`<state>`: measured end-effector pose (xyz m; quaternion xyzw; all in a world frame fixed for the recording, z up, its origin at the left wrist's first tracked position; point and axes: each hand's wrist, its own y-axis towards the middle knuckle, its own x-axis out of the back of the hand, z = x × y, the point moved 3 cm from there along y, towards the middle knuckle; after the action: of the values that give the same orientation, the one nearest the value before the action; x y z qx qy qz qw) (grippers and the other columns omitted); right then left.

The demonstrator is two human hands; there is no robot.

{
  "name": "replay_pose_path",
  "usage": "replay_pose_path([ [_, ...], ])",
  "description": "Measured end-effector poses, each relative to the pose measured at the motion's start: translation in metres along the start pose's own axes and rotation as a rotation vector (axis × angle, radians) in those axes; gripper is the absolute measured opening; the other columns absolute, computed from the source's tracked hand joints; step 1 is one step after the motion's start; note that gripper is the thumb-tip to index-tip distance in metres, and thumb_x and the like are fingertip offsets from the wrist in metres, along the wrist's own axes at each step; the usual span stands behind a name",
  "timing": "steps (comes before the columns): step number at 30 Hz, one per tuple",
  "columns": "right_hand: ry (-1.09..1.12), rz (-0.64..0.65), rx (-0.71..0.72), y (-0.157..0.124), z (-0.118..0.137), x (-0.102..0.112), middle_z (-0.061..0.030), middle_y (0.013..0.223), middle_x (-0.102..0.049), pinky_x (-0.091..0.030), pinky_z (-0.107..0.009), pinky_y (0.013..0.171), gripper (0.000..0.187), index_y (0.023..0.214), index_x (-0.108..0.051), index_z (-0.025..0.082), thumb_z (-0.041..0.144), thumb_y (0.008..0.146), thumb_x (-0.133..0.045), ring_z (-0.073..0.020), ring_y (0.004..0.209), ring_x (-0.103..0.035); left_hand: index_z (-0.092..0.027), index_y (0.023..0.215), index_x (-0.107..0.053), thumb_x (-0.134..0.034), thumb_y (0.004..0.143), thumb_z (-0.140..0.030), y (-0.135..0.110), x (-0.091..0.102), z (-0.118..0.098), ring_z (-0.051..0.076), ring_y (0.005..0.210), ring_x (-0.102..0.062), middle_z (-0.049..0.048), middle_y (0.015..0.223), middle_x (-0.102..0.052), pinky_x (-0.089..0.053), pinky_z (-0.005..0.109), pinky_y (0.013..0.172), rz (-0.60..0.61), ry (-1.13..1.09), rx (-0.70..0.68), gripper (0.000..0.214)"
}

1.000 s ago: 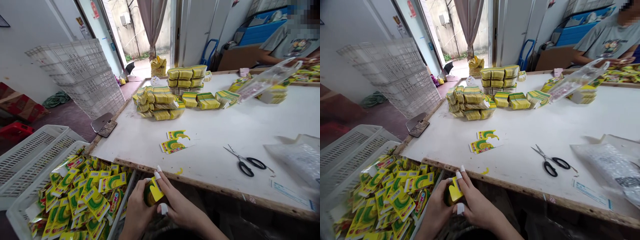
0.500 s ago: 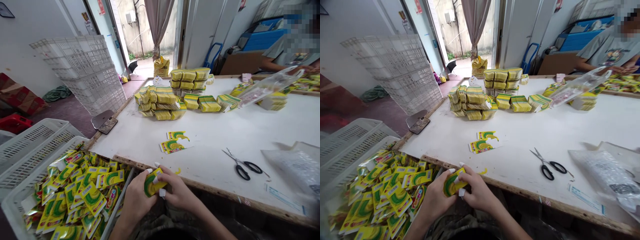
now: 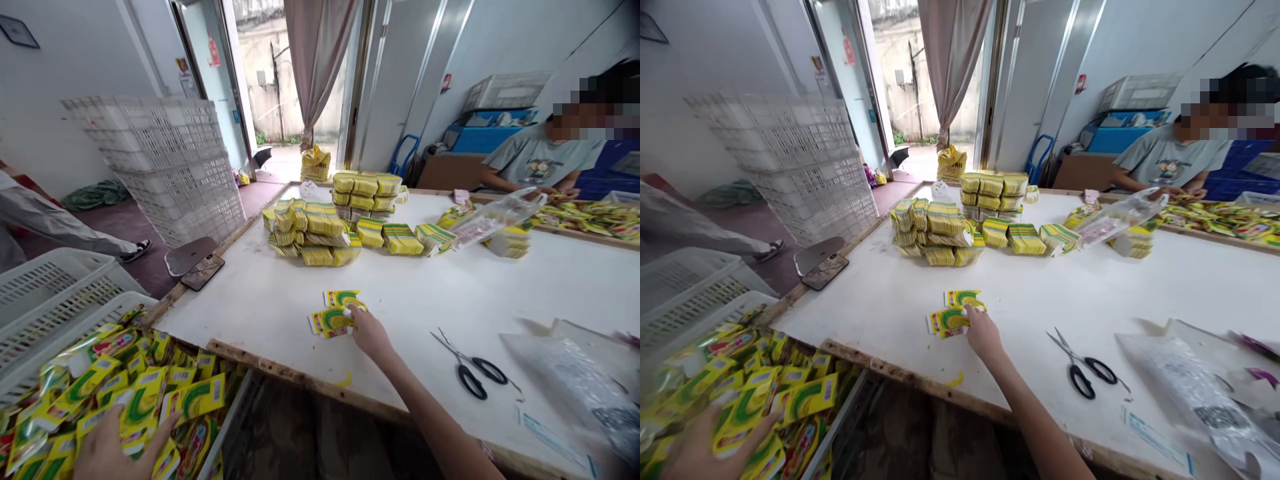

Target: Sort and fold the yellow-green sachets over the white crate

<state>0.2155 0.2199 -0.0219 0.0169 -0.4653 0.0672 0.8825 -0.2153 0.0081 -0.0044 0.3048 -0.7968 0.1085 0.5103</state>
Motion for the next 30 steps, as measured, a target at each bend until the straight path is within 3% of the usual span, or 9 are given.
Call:
replay_pose_path([
  [3, -0.037, -0.004, 0.0, 0.002, -0.005, -0.011, -0.0126, 0.108, -0.062, -0.046, -0.045, 0.092, 0.05, 0.114, -0.059, 0.009, -0.014, 0.072, -0.044, -0.029, 0.107, -0.057, -0.02, 0.12, -0.052, -0.051, 0.08, -0.067, -0.014, -0.025, -0.009, 0.043, 0.11, -0.058, 0.0195, 0.128, -0.054, -0.048, 0.062, 0.095, 0.107, -0.208, -0.075, 0.062],
  [7, 0.017, -0.057, -0.002, -0.005, -0.004, -0.013, -0.0145, 0.111, -0.059, -0.045, -0.044, 0.09, 0.052, 0.114, -0.054, 0.011, -0.012, 0.069, -0.041, -0.0288, 0.105, -0.055, -0.024, 0.11, -0.063, -0.064, 0.082, -0.052, -0.044, -0.056, -0.067, 0.032, 0.107, -0.062, 0.0078, 0.117, -0.065, -0.05, 0.05, 0.098, 0.179, -0.476, -0.244, 0.04],
  [10, 0.135, -0.102, 0.008, -0.016, 0.006, -0.005, -0.0106, 0.103, -0.058, -0.047, -0.041, 0.084, 0.051, 0.115, -0.046, 0.015, -0.006, 0.068, -0.041, -0.0261, 0.096, -0.057, -0.027, 0.11, -0.067, -0.069, 0.08, -0.048, -0.062, -0.072, -0.112, 0.027, 0.103, -0.065, 0.0053, 0.113, -0.069, -0.053, 0.042, 0.094, 0.357, -0.66, -0.274, 0.036],
  [15, 0.439, -0.027, 0.158, -0.067, 0.065, -0.007, 0.0013, 0.082, -0.052, -0.048, -0.027, 0.062, 0.045, 0.115, -0.039, 0.021, 0.016, 0.073, -0.055, -0.0166, 0.068, -0.056, -0.025, 0.131, -0.052, -0.076, 0.069, -0.062, -0.081, -0.091, -0.172, 0.029, 0.125, -0.053, 0.0102, 0.136, -0.056, -0.051, 0.035, 0.097, 0.48, -1.448, -0.031, 0.076],
  [18, 0.852, 0.132, 0.214, -0.106, 0.105, -0.025, 0.0007, 0.081, -0.053, -0.045, -0.023, 0.057, 0.04, 0.107, -0.046, 0.022, 0.018, 0.069, -0.056, -0.0149, 0.067, -0.054, -0.026, 0.124, -0.054, -0.068, 0.073, -0.068, -0.084, -0.094, -0.199, 0.027, 0.121, -0.056, 0.0081, 0.128, -0.06, -0.05, 0.036, 0.098, 0.486, -1.872, 0.28, 0.068],
  [21, 1.104, 0.216, 0.153, -0.131, 0.122, -0.041, -0.0003, 0.084, -0.054, -0.048, -0.027, 0.068, 0.04, 0.108, -0.049, 0.021, 0.023, 0.071, -0.062, -0.017, 0.075, -0.055, -0.025, 0.099, -0.059, -0.06, 0.077, -0.069, -0.081, -0.087, -0.212, 0.018, 0.086, -0.065, 0.0001, 0.088, -0.063, -0.056, 0.03, 0.079, 0.408, -2.044, 0.557, 0.05],
  [24, 1.135, 0.316, 0.193, -0.14, 0.125, -0.05, -0.005, 0.099, -0.059, -0.049, -0.035, 0.087, 0.046, 0.115, -0.052, 0.021, 0.028, 0.073, -0.068, -0.0226, 0.092, -0.058, -0.022, 0.076, -0.053, -0.065, 0.071, -0.072, -0.078, -0.08, -0.212, 0.01, 0.059, -0.053, -0.0047, 0.065, -0.05, -0.051, 0.021, 0.059, 0.338, -2.001, 0.551, 0.052],
  [27, 1.127, 0.373, 0.188, -0.135, 0.118, -0.054, -0.0072, 0.101, -0.062, -0.048, -0.038, 0.091, 0.048, 0.115, -0.055, 0.022, 0.037, 0.074, -0.073, -0.0265, 0.097, -0.058, -0.021, 0.082, -0.061, -0.067, 0.07, -0.073, -0.083, -0.085, -0.204, 0.014, 0.068, -0.06, -0.0006, 0.074, -0.059, -0.052, 0.021, 0.059, 0.334, -1.886, 0.573, 0.054],
  [30, 1.13, 0.296, 0.128, -0.121, 0.106, -0.051, -0.006, 0.092, -0.064, -0.049, -0.039, 0.087, 0.043, 0.112, -0.057, 0.022, 0.044, 0.079, -0.072, -0.0264, 0.091, -0.06, -0.023, 0.11, -0.066, -0.069, 0.065, -0.076, -0.089, -0.092, -0.2, 0.022, 0.095, -0.065, 0.0064, 0.1, -0.067, -0.055, 0.028, 0.076, 0.38, -1.887, 0.51, 0.069],
])
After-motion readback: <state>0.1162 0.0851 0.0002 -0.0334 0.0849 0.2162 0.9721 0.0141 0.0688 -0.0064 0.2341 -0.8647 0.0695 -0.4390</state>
